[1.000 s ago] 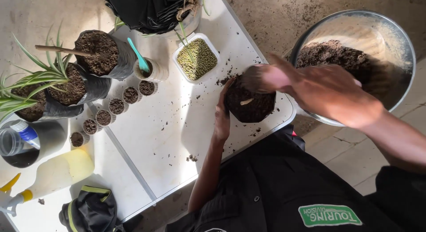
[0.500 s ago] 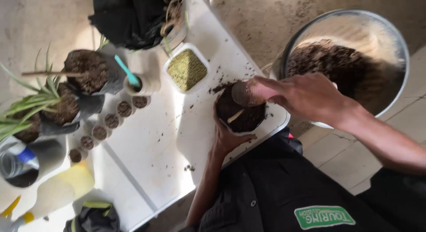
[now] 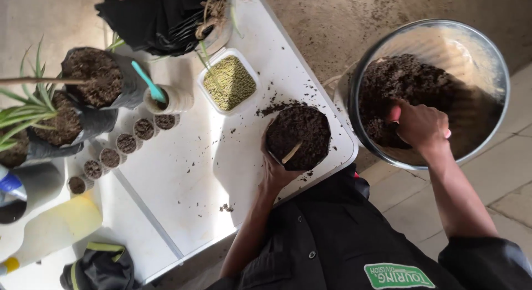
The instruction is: The person fills a black plastic pot with soil using a pink scoop and a wooden stick, then places the pot on a white table among other potted plants. They then use a small green spoon to scoop soil into a small transparent cup.
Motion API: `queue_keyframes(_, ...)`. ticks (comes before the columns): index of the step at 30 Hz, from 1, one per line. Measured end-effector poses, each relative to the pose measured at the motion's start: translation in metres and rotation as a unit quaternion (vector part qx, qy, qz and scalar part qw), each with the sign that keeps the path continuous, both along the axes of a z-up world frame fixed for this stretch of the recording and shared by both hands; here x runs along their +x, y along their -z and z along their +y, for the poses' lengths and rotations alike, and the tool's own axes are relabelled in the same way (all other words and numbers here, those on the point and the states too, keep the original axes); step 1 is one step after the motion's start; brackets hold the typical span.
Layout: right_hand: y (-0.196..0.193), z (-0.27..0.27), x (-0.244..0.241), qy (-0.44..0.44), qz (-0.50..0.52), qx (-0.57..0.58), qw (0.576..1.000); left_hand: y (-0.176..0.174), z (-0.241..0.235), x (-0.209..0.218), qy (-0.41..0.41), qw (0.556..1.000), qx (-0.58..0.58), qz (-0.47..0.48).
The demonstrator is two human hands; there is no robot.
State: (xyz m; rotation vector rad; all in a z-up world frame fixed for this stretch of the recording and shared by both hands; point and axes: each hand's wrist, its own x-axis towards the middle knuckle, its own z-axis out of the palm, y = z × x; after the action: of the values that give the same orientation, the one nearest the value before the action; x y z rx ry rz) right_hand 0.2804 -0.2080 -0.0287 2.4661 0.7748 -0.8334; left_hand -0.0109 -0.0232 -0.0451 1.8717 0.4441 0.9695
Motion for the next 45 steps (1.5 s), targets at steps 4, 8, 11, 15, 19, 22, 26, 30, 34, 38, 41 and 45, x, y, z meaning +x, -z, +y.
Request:
queue_keyframes(4, 0.027, 0.015, 0.003, -0.035, 0.052, 0.076, 0.995, 0.018, -0.005, -0.003, -0.002, 0.999, -0.014, -0.034)
queue_keyframes(8, 0.002, 0.023, 0.003, 0.005, 0.085, 0.038, 0.996, 0.012, 0.004, -0.005, 0.023, 0.999, -0.027, -0.010)
queue_keyframes(11, -0.028, 0.027, -0.003, -0.025, -0.053, 0.227, 0.972, 0.011, 0.002, -0.006, 0.000, 1.000, 0.022, -0.006)
queue_keyframes(15, -0.099, 0.069, -0.053, -0.116, 0.127, 0.546, 0.820, 0.005, -0.006, -0.009, -0.027, 0.999, -0.039, -0.015)
queue_keyframes(19, -0.134, 0.104, -0.085, 0.000, 0.385, 0.249, 0.889, -0.017, -0.004, -0.013, -0.040, 0.998, -0.043, 0.021)
queue_keyframes(22, -0.103, 0.102, -0.081, -0.059, 0.407, 0.258, 0.874, -0.019, -0.012, -0.014, -0.045, 0.996, -0.059, 0.051)
queue_keyframes(26, -0.035, 0.094, -0.072, -0.146, 0.409, 0.409, 0.802, -0.023, -0.012, -0.013, -0.067, 0.996, -0.056, 0.034)
queue_keyframes(30, -0.032, 0.093, -0.076, -0.204, 0.397, 0.466, 0.764, -0.026, -0.011, -0.017, -0.072, 0.995, -0.068, 0.013)
queue_keyframes(34, -0.026, 0.105, -0.088, -0.230, 0.364, 0.481, 0.764, -0.015, -0.006, -0.031, -0.082, 0.995, -0.057, -0.012)
queue_keyframes(38, -0.024, 0.120, -0.114, -0.193, 0.365, 0.452, 0.791, -0.018, 0.001, -0.061, -0.109, 0.993, -0.033, 0.021)
queue_keyframes(41, -0.040, 0.144, -0.146, -0.159, 0.347, 0.421, 0.823, 0.007, 0.011, -0.084, -0.106, 0.994, 0.028, -0.002)
queue_keyframes(45, -0.074, 0.183, -0.193, -0.106, 0.420, 0.397, 0.809, 0.013, 0.027, -0.112, -0.150, 0.988, 0.026, -0.022)
